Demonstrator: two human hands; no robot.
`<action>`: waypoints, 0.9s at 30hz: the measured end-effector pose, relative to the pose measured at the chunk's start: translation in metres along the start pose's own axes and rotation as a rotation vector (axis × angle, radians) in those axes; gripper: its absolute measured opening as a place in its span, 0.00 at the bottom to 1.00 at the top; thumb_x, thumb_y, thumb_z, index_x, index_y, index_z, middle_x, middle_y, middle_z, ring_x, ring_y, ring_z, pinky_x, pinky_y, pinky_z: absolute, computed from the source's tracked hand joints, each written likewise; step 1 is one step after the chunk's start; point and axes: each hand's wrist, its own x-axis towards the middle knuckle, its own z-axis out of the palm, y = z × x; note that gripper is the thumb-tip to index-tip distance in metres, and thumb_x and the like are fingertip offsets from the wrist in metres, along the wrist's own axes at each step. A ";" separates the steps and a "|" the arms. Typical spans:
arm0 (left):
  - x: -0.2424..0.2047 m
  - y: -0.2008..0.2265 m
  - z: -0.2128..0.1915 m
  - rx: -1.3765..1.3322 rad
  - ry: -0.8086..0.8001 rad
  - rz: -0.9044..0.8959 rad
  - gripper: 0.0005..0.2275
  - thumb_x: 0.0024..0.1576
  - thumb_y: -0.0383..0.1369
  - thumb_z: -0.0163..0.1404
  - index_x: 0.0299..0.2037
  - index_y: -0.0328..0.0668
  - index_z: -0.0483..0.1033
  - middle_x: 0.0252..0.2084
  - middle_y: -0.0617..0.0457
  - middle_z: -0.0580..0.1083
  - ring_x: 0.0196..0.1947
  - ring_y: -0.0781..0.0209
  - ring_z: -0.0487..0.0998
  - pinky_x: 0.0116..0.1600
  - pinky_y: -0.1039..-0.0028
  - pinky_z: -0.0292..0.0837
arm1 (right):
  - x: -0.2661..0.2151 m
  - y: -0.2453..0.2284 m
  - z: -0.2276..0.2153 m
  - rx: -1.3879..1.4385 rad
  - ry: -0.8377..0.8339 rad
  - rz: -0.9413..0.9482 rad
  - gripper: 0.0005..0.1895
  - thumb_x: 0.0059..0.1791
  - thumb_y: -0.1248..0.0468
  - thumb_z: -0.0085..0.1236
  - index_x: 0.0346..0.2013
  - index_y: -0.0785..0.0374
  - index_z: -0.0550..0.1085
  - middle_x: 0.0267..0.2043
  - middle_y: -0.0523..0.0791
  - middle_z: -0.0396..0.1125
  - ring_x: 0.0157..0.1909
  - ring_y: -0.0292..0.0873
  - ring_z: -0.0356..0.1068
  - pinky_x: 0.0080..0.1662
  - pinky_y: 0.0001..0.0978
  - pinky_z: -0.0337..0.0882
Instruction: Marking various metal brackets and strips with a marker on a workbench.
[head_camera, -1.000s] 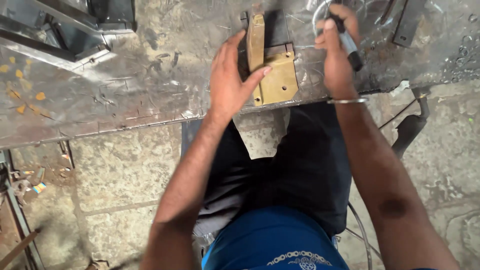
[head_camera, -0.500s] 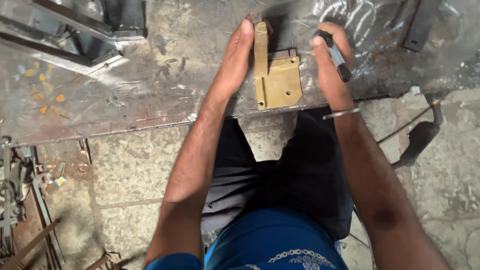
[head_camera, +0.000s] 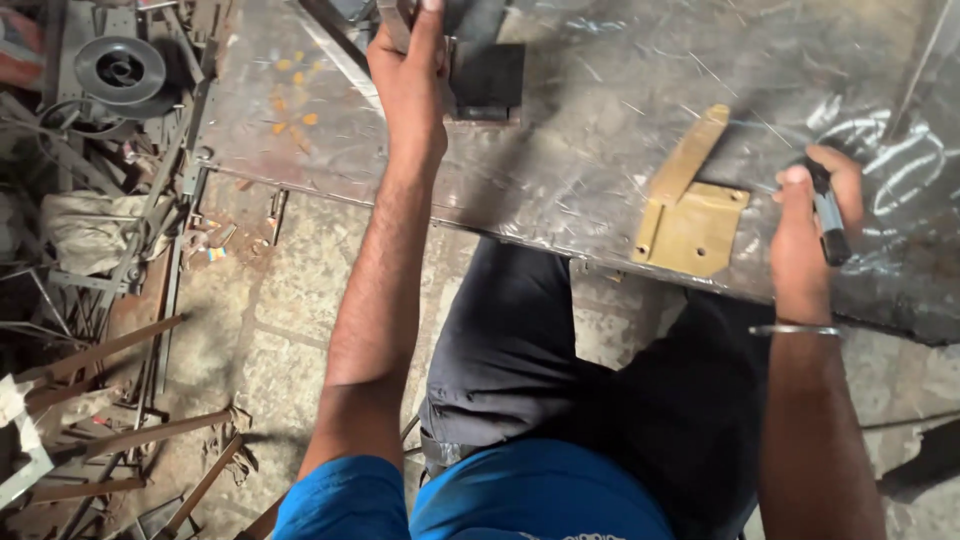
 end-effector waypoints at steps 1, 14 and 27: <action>0.007 -0.002 -0.006 0.001 0.007 0.009 0.17 0.63 0.35 0.58 0.24 0.46 0.64 0.21 0.63 0.62 0.21 0.73 0.58 0.27 0.76 0.53 | 0.001 -0.004 0.003 0.005 -0.007 -0.007 0.12 0.64 0.68 0.52 0.62 0.71 0.69 0.47 0.45 0.70 0.46 0.35 0.69 0.50 0.27 0.73; 0.002 -0.021 -0.093 0.143 -0.116 -0.081 0.19 0.65 0.39 0.56 0.25 0.47 0.62 0.17 0.62 0.61 0.15 0.72 0.59 0.21 0.78 0.55 | -0.003 0.007 -0.002 0.008 -0.012 0.011 0.12 0.67 0.68 0.50 0.64 0.71 0.67 0.49 0.48 0.69 0.46 0.36 0.68 0.51 0.27 0.73; 0.013 -0.077 -0.112 0.516 0.277 0.379 0.09 0.65 0.32 0.55 0.46 0.32 0.75 0.35 0.50 0.72 0.34 0.65 0.70 0.39 0.75 0.67 | -0.004 0.018 -0.006 0.057 0.020 0.050 0.12 0.66 0.68 0.53 0.63 0.69 0.68 0.50 0.46 0.68 0.45 0.35 0.66 0.51 0.27 0.72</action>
